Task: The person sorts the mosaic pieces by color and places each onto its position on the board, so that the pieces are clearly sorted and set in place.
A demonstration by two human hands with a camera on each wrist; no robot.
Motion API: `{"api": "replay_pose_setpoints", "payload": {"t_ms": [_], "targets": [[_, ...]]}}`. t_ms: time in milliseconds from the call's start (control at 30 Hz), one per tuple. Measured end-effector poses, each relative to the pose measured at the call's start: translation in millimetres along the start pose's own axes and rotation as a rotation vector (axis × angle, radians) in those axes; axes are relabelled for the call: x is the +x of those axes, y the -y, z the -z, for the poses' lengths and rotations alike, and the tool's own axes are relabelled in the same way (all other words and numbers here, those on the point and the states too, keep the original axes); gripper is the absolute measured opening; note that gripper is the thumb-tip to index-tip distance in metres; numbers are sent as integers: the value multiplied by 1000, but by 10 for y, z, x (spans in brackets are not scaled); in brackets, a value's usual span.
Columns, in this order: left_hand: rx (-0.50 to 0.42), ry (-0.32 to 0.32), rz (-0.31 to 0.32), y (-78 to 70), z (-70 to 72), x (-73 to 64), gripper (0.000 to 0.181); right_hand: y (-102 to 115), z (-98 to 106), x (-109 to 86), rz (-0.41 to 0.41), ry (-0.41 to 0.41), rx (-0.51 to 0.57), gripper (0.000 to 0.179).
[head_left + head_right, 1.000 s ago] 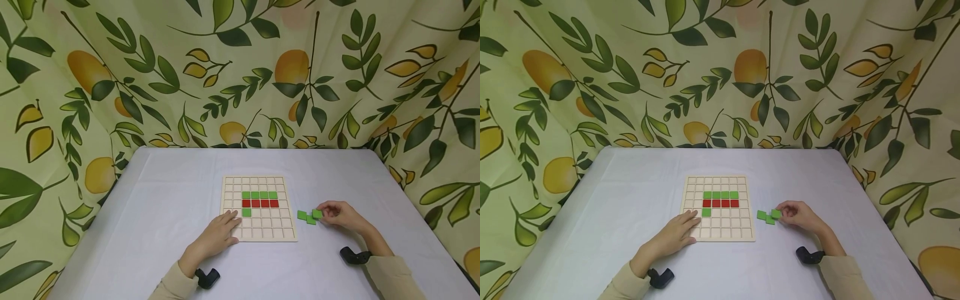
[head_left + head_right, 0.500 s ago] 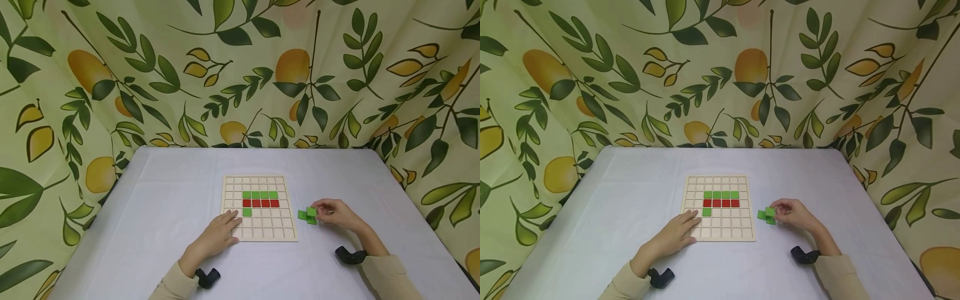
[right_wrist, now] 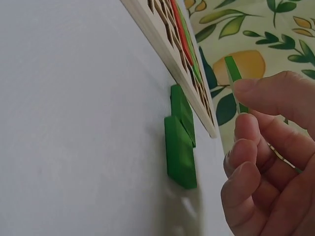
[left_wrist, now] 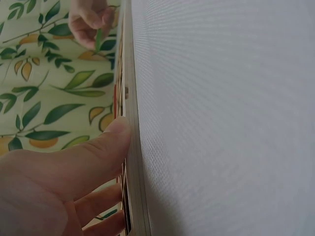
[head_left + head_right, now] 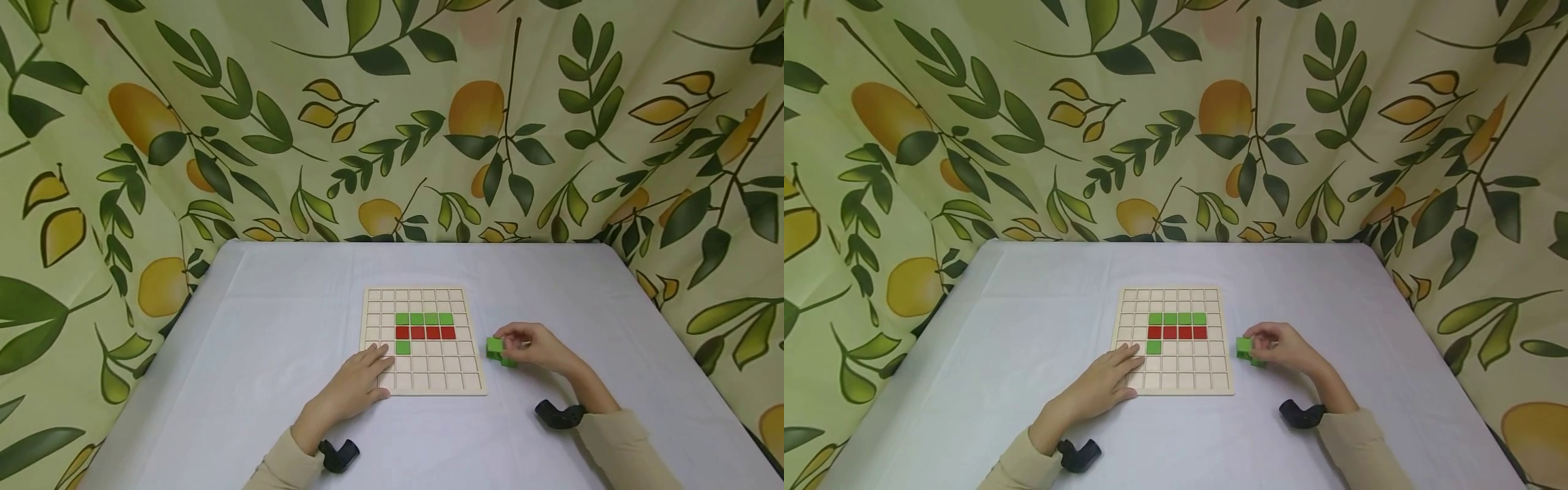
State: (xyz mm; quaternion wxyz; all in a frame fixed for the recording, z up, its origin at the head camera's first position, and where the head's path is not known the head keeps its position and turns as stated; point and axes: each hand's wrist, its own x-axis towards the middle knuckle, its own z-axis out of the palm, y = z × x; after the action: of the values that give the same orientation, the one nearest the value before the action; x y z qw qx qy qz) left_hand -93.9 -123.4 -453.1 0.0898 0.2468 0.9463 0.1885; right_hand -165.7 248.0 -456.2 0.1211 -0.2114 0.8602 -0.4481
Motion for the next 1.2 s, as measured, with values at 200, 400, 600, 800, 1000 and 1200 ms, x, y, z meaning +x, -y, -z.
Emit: {"api": "replay_pose_setpoints", "payload": {"t_ms": [200,400,600,800,1000,1200], "targets": [[1,-1,-3,3,-1,-3,56,23,-68,49,29,-1,52,32],[1,-3,-8,4,1,-8,56,36,-128,100,33,3,55,31],[-10,4,2,4,-1,-1,57,71,-177,138,25,9,55,30],[-7,3,-1,5,3,-4,57,126,-233,178,37,19,63,30],[-12,-3,-6,3,7,-10,57,157,-303,240,71,32,62,28],[-9,0,-2,8,-5,-1,57,180,-359,271,63,42,81,27]]}}
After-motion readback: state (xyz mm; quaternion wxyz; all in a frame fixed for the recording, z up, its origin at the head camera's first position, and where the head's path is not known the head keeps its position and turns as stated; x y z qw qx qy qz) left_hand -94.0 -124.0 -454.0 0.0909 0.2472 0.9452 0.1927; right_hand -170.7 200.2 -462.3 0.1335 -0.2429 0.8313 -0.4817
